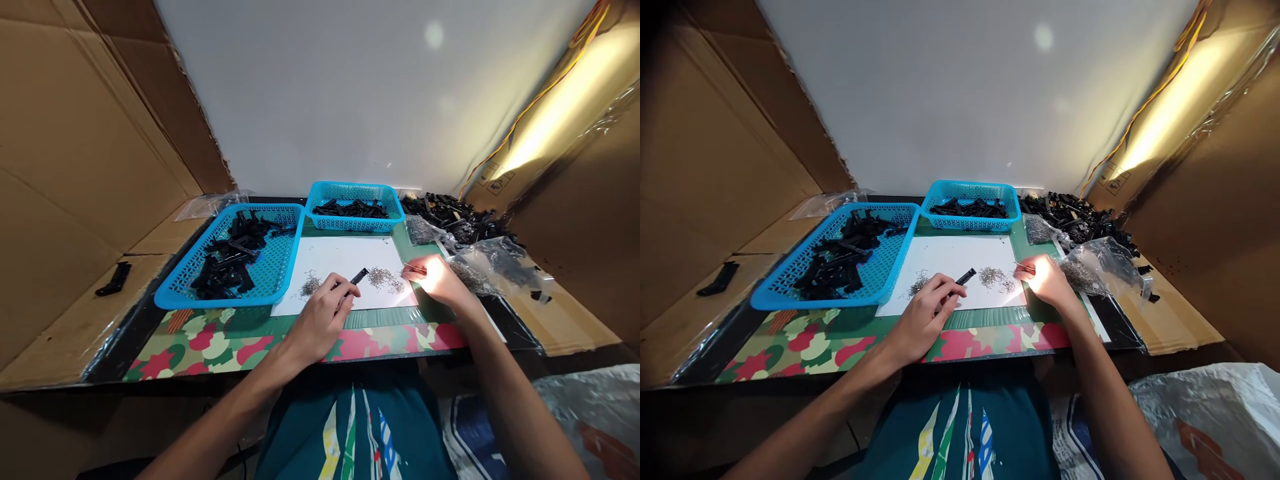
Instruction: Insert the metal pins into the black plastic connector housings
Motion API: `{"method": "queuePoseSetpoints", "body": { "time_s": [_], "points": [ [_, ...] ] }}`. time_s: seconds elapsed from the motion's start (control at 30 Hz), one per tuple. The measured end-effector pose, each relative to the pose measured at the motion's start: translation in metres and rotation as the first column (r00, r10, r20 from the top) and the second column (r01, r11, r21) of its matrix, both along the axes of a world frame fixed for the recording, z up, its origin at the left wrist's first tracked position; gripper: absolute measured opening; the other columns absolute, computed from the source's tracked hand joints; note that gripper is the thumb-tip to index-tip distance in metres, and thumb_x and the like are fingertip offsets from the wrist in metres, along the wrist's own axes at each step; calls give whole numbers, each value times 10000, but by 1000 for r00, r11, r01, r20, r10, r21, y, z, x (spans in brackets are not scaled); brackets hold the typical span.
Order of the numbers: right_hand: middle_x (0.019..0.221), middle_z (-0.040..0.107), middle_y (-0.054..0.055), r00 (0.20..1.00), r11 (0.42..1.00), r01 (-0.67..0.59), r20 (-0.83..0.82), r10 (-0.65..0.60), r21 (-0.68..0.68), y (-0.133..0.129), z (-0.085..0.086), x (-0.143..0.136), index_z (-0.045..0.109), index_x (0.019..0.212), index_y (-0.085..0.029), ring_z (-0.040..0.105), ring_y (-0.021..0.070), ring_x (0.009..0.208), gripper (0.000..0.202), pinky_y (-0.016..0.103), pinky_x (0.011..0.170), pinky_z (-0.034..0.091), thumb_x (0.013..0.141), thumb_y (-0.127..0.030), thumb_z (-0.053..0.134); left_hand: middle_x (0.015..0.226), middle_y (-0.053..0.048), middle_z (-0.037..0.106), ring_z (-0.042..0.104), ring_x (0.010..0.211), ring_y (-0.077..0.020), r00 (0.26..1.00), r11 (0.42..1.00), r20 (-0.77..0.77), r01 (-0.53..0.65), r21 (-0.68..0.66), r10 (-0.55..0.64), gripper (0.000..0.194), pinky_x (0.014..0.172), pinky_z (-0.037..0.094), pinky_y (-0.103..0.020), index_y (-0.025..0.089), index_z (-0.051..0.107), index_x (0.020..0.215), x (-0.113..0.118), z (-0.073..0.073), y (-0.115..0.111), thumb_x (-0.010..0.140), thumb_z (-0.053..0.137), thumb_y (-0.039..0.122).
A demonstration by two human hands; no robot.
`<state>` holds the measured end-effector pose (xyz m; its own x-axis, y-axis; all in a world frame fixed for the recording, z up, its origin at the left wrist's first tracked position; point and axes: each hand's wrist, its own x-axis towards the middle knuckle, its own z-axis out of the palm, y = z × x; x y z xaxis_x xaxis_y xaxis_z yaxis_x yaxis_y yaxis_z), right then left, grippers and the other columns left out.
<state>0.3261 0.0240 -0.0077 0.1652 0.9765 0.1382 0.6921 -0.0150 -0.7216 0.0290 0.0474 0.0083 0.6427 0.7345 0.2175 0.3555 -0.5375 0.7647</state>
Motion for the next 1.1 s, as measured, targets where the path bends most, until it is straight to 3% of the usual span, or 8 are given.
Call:
{"method": "queuePoseSetpoints", "body": {
  "time_s": [0.1,0.37,0.53,0.67,0.9,1.1],
  "points": [
    [658,665,44,996,997,-74,-45,73,-31,0,1,1,614,661,-210,583,191,627,223,314,621,443,864,-299,596,1125,-76,582,619,809,-171,1000,1000,7,8,8,-8,299,779,555,-328,216,694,1112,1,1,0,1082,409,301],
    [655,653,40,989,993,-105,-111,99,-48,-8,12,-11,612,709,-195,563,184,626,235,308,604,420,890,-343,580,1118,-61,578,593,756,-148,1000,1000,-10,0,16,0,291,734,506,-316,214,690,1116,4,3,0,1085,414,299],
    [692,667,44,998,997,-69,-15,68,-45,-13,15,-19,626,759,-194,592,197,667,257,303,616,425,935,-367,556,1106,-54,580,563,693,-130,1000,999,-11,-25,26,25,286,699,494,-313,213,692,1099,5,4,-1,1084,421,304],
    [682,668,39,997,997,-59,42,61,-52,-12,14,-24,666,756,-192,575,189,637,239,299,586,399,907,-367,602,1114,-61,565,618,795,-150,1000,1000,15,-14,2,14,284,745,542,-301,213,688,1110,5,5,-1,1083,425,315],
    [601,595,36,980,998,39,-197,-27,56,-15,11,-30,705,718,-180,532,194,600,265,330,583,422,862,-399,663,1087,-57,583,579,743,-145,998,998,35,-50,22,50,279,691,523,-291,219,713,1102,6,6,0,1072,454,320],
    [646,625,25,913,998,-56,-406,43,-21,-34,31,-59,730,788,-158,526,163,597,280,285,550,402,836,-433,712,1034,-36,610,551,755,-147,996,997,58,-71,-10,71,256,715,463,-297,230,728,1112,15,18,-6,1062,519,369]
  ]
}}
